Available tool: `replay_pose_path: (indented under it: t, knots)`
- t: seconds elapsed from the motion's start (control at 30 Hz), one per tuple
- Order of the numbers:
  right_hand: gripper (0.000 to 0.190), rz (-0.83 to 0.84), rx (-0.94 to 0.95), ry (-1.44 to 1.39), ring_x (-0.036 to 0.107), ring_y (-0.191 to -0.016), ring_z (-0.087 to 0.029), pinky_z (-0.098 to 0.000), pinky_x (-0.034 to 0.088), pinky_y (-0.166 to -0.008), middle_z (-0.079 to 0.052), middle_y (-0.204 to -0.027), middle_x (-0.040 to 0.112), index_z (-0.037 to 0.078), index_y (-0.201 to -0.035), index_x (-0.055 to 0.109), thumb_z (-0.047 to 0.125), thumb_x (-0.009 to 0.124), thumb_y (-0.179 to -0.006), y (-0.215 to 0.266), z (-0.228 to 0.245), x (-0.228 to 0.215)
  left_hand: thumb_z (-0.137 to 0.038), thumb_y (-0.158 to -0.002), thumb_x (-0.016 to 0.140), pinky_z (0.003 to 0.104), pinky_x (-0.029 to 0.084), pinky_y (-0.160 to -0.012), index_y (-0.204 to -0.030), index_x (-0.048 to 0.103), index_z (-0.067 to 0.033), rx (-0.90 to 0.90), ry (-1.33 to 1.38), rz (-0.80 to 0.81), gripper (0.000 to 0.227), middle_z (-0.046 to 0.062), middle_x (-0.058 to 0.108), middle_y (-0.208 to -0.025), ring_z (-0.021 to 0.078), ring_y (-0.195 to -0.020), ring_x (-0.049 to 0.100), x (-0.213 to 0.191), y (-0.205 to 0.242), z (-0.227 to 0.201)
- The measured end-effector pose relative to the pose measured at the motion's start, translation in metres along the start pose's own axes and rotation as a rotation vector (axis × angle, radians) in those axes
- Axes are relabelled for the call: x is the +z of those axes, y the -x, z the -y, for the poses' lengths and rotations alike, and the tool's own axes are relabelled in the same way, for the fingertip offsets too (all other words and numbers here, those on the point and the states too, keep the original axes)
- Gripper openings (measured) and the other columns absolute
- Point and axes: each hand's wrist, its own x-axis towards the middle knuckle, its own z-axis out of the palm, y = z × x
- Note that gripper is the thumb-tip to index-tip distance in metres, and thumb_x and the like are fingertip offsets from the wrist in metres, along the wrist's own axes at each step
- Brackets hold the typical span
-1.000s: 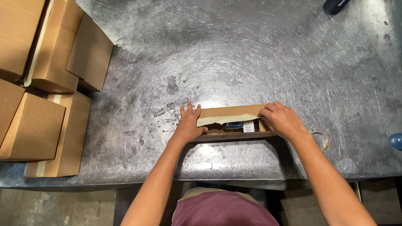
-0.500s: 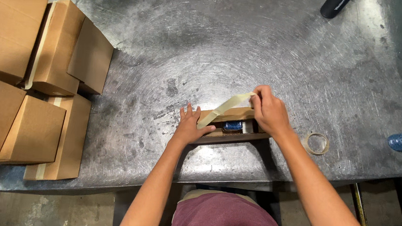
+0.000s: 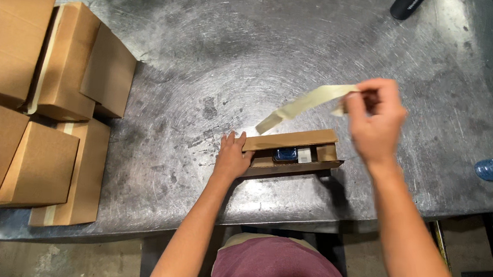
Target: The person folds small cardboard boxes, places items like a blue bottle and small white boxes inside, and seals them using strips of tape.
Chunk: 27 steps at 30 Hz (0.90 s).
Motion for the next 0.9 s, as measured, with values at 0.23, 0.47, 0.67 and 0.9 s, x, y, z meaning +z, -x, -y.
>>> replay_pose_path:
  t: [0.23, 0.47, 0.67, 0.9]
  knots:
    - [0.013, -0.156, 0.012, 0.169, 0.077, -0.102, -0.031, -0.0364, 0.063, -0.092, -0.025, -0.110, 0.073, -0.004, -0.113, 0.047, -0.011, 0.057, -0.112, 0.028, -0.026, -0.128, -0.040, -0.096, 0.067, 0.059, 0.016, -0.127, -0.162, 0.039, -0.0126, 0.103, -0.011, -0.027, 0.077, 0.030, 0.024, -0.168, 0.0565, -0.155, 0.014, 0.021, -0.021, 0.025]
    - [0.015, -0.274, 0.246, 0.628, 0.068, -0.095, -0.022, -0.0348, 0.054, -0.087, -0.014, -0.109, 0.075, 0.001, -0.105, 0.061, -0.002, 0.076, -0.109, 0.139, -0.116, -0.265, -0.042, -0.099, 0.064, 0.061, 0.017, -0.126, -0.164, 0.034, -0.0099, 0.075, -0.007, 0.007, 0.078, 0.029, 0.022, -0.169, 0.0505, -0.157, 0.014, -0.005, -0.001, 0.005]
    - [0.014, -0.201, 0.587, 0.929, 0.068, -0.082, -0.032, -0.0440, 0.050, -0.083, -0.010, -0.091, 0.073, 0.010, -0.098, 0.066, 0.014, 0.079, -0.096, 0.276, -0.215, -0.319, -0.042, -0.097, 0.063, 0.060, 0.021, -0.126, -0.162, 0.037, -0.0119, 0.045, -0.042, 0.004, 0.076, 0.025, 0.027, -0.169, 0.0449, -0.158, 0.018, -0.011, -0.002, 0.004]
    - [0.014, -0.067, 0.863, 0.927, 0.068, -0.088, -0.040, -0.0500, 0.049, -0.083, -0.013, -0.088, 0.073, 0.009, -0.088, 0.065, 0.015, 0.078, -0.088, 0.390, -0.253, -0.299, -0.040, -0.096, 0.062, 0.061, 0.023, -0.124, -0.162, 0.037, -0.0116, 0.034, -0.039, 0.007, 0.076, 0.027, 0.026, -0.168, 0.0438, -0.158, 0.017, -0.018, 0.006, -0.003]
